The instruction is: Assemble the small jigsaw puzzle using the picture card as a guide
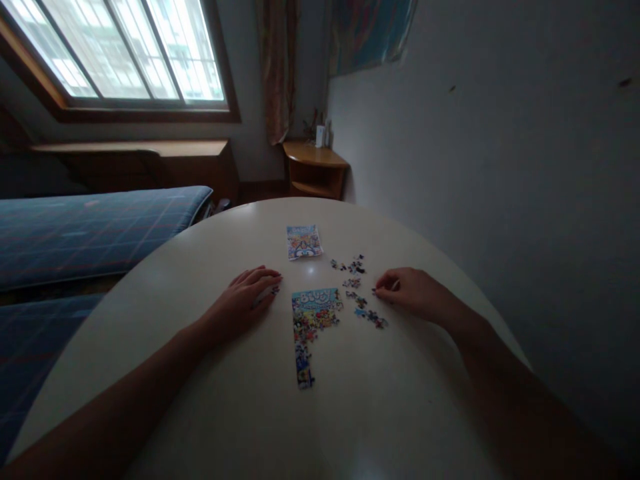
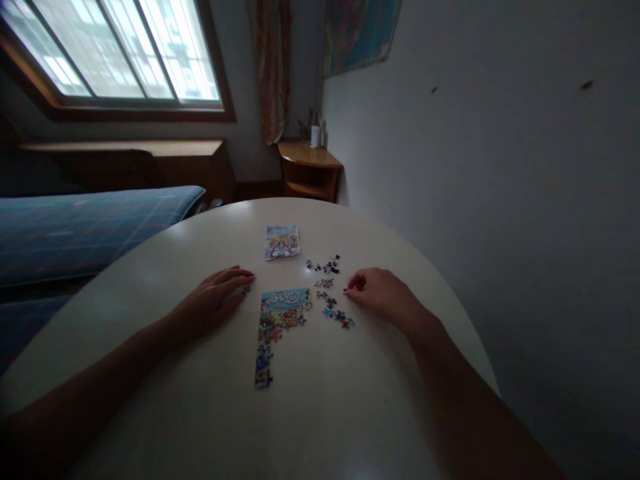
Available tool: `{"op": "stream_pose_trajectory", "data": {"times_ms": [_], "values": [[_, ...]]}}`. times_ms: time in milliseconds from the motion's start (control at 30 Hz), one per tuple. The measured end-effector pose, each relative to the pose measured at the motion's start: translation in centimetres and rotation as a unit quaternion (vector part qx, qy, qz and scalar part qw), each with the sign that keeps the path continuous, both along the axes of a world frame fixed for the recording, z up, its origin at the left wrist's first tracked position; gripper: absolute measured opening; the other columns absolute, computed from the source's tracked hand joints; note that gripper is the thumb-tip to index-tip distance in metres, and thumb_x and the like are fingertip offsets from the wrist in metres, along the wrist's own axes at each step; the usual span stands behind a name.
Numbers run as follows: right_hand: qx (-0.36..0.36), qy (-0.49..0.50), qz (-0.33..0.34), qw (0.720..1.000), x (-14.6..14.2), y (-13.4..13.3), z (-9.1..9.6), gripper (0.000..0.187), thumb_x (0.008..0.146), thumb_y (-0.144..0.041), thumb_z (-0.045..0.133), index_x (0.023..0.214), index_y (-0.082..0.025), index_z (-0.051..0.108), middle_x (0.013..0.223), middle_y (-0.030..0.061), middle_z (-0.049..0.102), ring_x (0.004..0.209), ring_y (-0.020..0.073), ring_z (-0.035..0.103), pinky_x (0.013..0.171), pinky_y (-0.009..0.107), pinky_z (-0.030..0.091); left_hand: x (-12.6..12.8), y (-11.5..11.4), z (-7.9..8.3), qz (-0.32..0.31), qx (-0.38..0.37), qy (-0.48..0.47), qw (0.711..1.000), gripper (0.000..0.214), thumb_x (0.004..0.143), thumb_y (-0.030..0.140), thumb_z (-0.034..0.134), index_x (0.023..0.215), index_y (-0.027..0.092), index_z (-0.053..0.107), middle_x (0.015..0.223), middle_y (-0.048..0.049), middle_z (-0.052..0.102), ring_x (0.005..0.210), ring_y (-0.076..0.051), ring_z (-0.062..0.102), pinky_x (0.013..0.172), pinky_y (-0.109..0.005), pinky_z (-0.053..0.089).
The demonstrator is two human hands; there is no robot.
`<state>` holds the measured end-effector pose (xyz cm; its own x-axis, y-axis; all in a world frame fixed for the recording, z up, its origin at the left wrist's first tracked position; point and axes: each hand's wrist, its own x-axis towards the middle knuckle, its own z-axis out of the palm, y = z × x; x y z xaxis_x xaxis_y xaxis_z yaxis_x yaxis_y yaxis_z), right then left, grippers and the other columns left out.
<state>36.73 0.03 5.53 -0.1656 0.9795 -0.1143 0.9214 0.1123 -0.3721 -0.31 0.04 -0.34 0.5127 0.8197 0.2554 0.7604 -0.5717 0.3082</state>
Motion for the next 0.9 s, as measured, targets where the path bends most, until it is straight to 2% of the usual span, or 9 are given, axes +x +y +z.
{"op": "stream_pose_trajectory", "data": {"times_ms": [333,600,900], "values": [[0.004,0.036,0.033,0.999,-1.2,-0.4,0.1,0.009,0.08,-0.023,0.066,0.087,-0.017,0.07,0.084,0.0079,0.073,0.072,0.018,0.065,0.064,0.028,0.046,0.1,0.0,0.1,0.003,-0.002,0.006,1.0,0.042,0.098,0.036,0.04,0.134,0.023,0.057,0.14,-0.0081,0.057,0.138,-0.03,0.043,0.115,-0.053,0.035],[-0.022,0.189,0.05,0.98,-2.3,-0.7,1.1,0.018,0.089,-0.021,0.059,0.101,-0.018,0.073,0.099,0.008,0.077,0.087,0.0185,0.071,0.078,0.029,0.052,0.0,0.0,0.0,0.0,-0.004,0.01,1.0,0.041,0.098,0.033,0.042,0.134,0.022,0.056,0.14,-0.0078,0.056,0.138,-0.029,0.042,0.116,-0.053,0.034],[-0.032,0.207,0.045,0.977,-2.6,-0.7,0.6,0.021,0.087,-0.026,0.062,0.102,-0.019,0.076,0.099,0.007,0.078,0.085,0.0199,0.073,0.079,0.032,0.054,-0.1,0.1,-0.1,-0.001,-0.002,0.008,1.0,0.04,0.098,0.032,0.042,0.134,0.022,0.057,0.14,-0.0076,0.056,0.137,-0.029,0.043,0.115,-0.052,0.035]]}}
